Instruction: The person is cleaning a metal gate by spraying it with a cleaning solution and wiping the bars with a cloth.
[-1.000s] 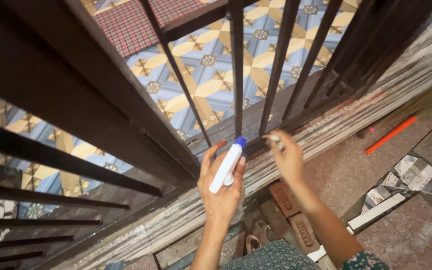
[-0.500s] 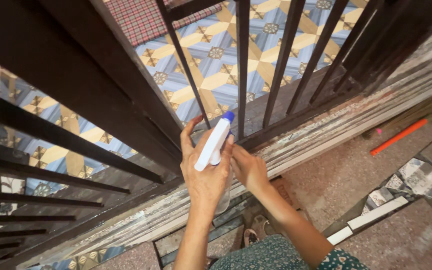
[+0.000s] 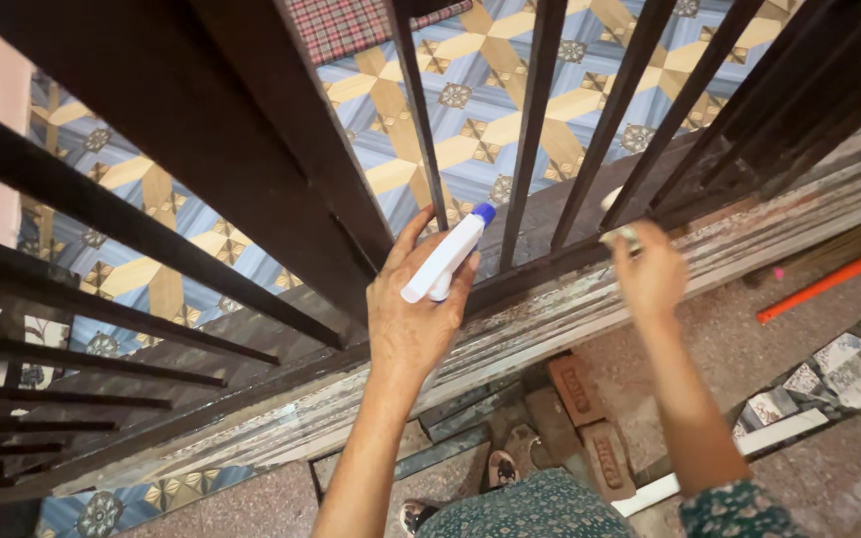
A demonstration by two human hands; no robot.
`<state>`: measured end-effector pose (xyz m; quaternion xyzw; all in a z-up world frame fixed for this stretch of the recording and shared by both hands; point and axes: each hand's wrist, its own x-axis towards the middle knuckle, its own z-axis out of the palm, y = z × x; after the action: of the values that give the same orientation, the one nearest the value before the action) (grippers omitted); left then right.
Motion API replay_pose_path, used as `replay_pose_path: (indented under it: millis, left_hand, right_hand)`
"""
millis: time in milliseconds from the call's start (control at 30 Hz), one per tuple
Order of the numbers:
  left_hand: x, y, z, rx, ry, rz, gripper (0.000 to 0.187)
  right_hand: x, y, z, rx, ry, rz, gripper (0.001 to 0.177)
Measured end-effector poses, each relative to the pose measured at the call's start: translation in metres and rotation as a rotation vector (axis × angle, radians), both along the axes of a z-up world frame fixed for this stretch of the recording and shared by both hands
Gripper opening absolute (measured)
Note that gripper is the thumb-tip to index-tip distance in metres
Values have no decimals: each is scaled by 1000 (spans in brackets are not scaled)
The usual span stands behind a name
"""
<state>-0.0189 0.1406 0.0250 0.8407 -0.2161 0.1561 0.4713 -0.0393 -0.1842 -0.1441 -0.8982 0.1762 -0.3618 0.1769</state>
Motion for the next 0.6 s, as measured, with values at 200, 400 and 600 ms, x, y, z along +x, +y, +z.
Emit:
replay_pose_path:
  millis: [200,400,600]
  left_hand:
    - [1,1,-2,0,-5,8,25]
    - [4,2,-9,22,-82,-11,23]
    - [3,3,-8,14,-29,0,24]
  right_hand:
    - [-8,-98,-3,-24,-76,-58,21]
    - [-15,-119,-47,94,-176,-81,30]
    - [4,-25,-83,419,-448,10,32]
